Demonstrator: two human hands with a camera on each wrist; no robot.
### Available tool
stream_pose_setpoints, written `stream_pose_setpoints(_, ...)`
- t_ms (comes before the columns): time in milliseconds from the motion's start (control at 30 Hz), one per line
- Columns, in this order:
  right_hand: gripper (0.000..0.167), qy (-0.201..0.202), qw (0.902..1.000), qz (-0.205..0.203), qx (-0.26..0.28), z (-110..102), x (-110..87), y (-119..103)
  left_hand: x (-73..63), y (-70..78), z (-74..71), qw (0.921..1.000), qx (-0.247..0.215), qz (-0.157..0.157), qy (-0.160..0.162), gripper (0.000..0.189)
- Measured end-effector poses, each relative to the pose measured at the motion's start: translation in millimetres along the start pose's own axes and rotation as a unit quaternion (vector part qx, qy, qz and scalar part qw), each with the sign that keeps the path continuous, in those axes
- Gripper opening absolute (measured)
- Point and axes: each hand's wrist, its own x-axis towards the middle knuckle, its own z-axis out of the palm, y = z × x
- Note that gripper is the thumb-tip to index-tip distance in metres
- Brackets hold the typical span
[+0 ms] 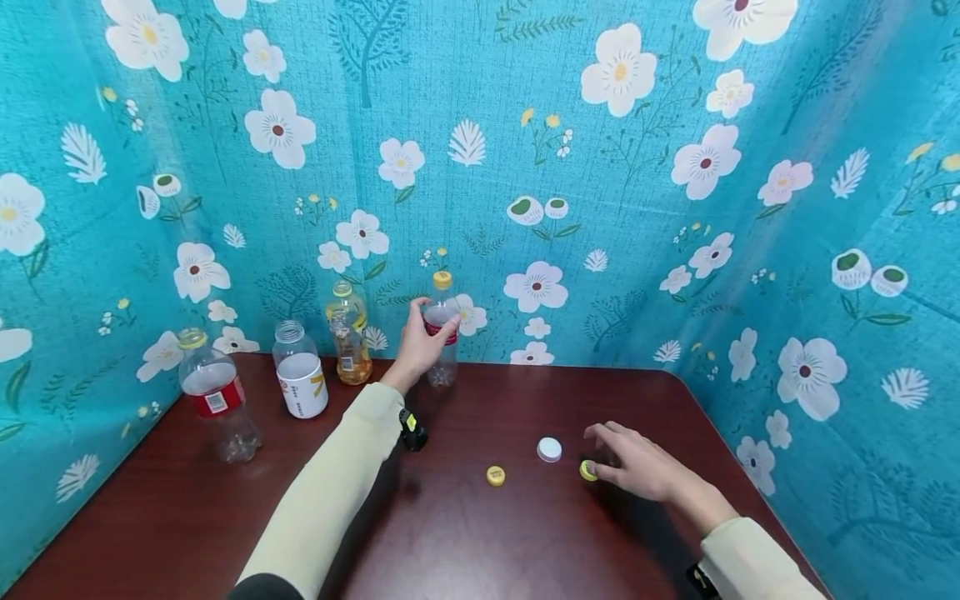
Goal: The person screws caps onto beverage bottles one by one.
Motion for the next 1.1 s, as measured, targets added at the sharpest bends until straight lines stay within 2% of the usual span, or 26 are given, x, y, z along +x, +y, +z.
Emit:
stream_pose_setpoints(200,0.052,-0.047,0.9988,0.01,0.004,8.7,1.6,0.4,4.7,-4.5,6.6,0.9999,-0.003,-0.009,0.013,0.076)
stream_pose_setpoints(433,0.043,-0.045,0.9988,-0.02,-0.003,12.6,4.1,-1.9,9.5,-10.3,12.6,0.9991,0.014,-0.011,0.038,0.073)
stream_pose_setpoints(567,0.038,-0.055,0.9981,-0.027,0.002,14.1,5.8,-2.5,10.8,-11.6,15.1,0.9987,0.023,-0.025,0.038,0.075)
stream_pose_setpoints(800,0.035,-0.072,0.9973,-0.008,0.011,15.3,6.4,-4.6,7.6,-9.6,14.9,0.9983,0.03,-0.042,0.025,0.078)
stream_pose_setpoints(967,0.036,-0.076,0.997,0.0,0.017,14.8,6.1,-4.6,2.6,-6.3,11.5,0.999,0.033,-0.026,0.016,0.082)
stream_pose_setpoints(1100,0.031,-0.068,0.9974,-0.019,0.013,17.3,5.8,-4.3,-2.7,-4.8,4.7,0.9984,0.046,0.016,0.029,0.081)
